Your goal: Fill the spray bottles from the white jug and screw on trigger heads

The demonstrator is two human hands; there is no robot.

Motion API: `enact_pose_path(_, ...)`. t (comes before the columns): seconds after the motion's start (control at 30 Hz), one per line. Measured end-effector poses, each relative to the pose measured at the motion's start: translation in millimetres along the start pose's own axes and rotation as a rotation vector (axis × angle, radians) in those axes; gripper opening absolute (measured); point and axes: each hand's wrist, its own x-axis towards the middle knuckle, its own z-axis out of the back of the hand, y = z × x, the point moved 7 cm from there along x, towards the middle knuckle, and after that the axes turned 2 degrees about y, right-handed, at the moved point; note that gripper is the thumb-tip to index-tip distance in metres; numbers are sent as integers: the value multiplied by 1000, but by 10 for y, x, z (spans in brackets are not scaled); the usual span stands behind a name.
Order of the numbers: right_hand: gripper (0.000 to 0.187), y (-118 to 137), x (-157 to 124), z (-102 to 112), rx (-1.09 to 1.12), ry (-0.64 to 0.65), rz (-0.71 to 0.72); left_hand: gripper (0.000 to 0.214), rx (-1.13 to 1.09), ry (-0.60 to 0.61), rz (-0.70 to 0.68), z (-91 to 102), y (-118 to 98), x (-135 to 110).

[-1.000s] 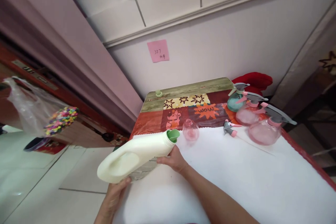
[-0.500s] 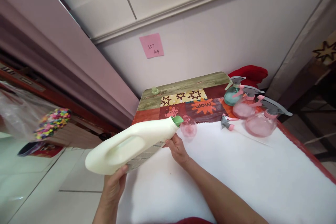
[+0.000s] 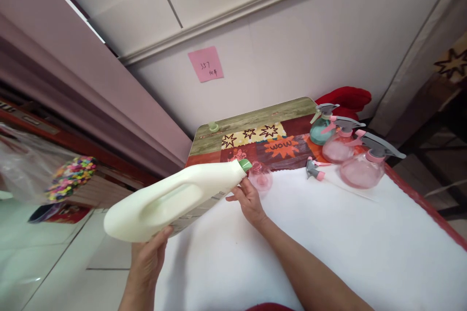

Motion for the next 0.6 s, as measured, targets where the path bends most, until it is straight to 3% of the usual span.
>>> enact_pose_path(0.2,42,21,16,23,4,-16,5,73,-34,26,-20,-161,-188,-32)
enact_pose_path(0.6,44,3,2,54,-4,-37,-6,83,-23,19,-35,-231,-339,-53)
